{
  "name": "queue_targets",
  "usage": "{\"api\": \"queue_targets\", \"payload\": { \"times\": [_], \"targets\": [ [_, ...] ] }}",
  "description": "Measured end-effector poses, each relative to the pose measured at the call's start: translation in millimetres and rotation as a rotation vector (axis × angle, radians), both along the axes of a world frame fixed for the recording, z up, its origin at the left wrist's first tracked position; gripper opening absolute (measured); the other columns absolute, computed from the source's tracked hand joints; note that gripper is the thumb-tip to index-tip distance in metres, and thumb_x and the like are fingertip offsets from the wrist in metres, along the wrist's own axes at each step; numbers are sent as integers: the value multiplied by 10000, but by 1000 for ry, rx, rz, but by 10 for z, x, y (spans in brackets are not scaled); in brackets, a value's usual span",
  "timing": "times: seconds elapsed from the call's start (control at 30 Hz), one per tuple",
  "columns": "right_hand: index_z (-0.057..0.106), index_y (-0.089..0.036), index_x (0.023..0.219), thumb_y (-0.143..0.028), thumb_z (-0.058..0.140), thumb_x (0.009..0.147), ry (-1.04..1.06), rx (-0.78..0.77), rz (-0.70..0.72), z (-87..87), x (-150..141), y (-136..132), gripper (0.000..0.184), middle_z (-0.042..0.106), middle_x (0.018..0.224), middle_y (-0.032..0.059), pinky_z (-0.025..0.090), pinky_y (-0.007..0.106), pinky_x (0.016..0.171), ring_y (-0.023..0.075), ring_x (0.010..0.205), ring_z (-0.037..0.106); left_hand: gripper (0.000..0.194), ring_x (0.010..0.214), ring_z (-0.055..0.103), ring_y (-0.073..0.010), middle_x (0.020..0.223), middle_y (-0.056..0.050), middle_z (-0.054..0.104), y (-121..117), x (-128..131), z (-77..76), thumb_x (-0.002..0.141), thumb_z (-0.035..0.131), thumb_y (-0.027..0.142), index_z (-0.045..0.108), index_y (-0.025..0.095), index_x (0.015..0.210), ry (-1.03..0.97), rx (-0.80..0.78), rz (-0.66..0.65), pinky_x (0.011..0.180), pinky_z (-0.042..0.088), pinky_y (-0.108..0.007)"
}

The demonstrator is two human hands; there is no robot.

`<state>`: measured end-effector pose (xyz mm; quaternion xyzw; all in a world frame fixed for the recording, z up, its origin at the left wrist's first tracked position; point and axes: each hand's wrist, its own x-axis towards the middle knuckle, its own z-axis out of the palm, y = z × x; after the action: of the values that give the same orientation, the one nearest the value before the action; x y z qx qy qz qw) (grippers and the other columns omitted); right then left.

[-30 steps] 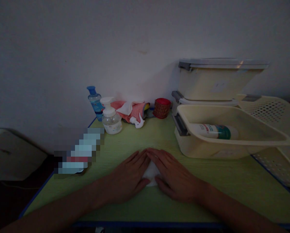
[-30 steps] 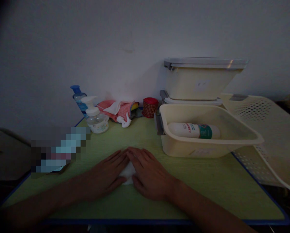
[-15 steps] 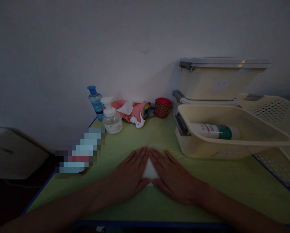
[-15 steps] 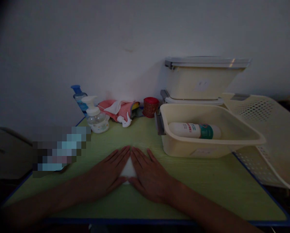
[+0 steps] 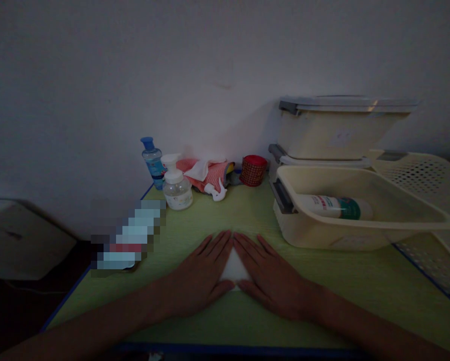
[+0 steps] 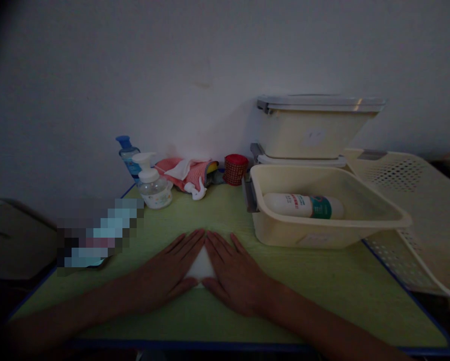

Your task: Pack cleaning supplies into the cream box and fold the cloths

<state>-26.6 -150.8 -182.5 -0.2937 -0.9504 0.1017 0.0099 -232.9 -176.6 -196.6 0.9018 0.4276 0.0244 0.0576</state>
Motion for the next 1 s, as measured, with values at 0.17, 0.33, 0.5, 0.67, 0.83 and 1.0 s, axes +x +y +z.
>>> {"api": "queue_targets", "payload": {
  "times": [0.17, 0.33, 0.5, 0.67, 0.83, 1.0],
  "targets": [
    [171, -59, 1403, -419, 282, 918, 37, -28, 5, -3, 26, 6, 614, 175, 1454, 174, 167, 511, 1085, 244, 1355, 126, 653, 1368, 62, -225, 1477, -154, 114, -9, -25, -24, 903, 296, 450, 59, 111, 1408, -13, 12, -10, 1112, 140, -427],
    [140, -125, 1416, -390, 234, 941, 70, -139, 1, 62, 74, 41, 552, 158, 1468, 132, 131, 478, 1101, 199, 1358, 122, 649, 1369, 50, -226, 1480, -148, 92, -17, -20, 4, 907, 297, 427, 31, 117, 1412, -5, -6, -1, 1112, 142, -435],
    [136, -145, 1418, -408, 298, 929, 88, -303, 41, 166, 174, 142, 578, 177, 1474, 98, 107, 436, 1114, 170, 1360, 119, 641, 1370, 35, -226, 1483, -142, 82, -25, -2, 88, 908, 295, 421, 51, 108, 1412, -8, -74, 11, 1116, 116, -443],
    [176, -125, 1408, -414, 496, 849, 150, -387, -5, 186, 210, 214, 706, 237, 1452, 136, 212, 410, 1087, 202, 1331, 219, 632, 1371, 30, -228, 1486, -136, 83, -20, 0, 115, 899, 328, 424, 95, 137, 1411, -62, -149, 19, 1114, 95, -473],
    [224, -156, 1395, -406, 577, 794, 197, -402, -35, 153, 204, 231, 741, 306, 1412, 139, 259, 428, 1055, 241, 1292, 287, 721, 1370, 61, -249, 1480, -157, 116, 25, -36, 145, 825, 489, 418, 153, 125, 1392, -215, -289, 57, 1107, 80, -509],
    [237, -148, 1387, -397, 595, 777, 212, -441, -61, 140, 208, 237, 750, 309, 1405, 140, 246, 414, 1055, 244, 1278, 296, 693, 1360, 114, -263, 1471, -176, 132, 112, -141, 188, 811, 505, 408, 211, 102, 1359, -401, -502, 105, 1101, 135, -490]
  ]
}}
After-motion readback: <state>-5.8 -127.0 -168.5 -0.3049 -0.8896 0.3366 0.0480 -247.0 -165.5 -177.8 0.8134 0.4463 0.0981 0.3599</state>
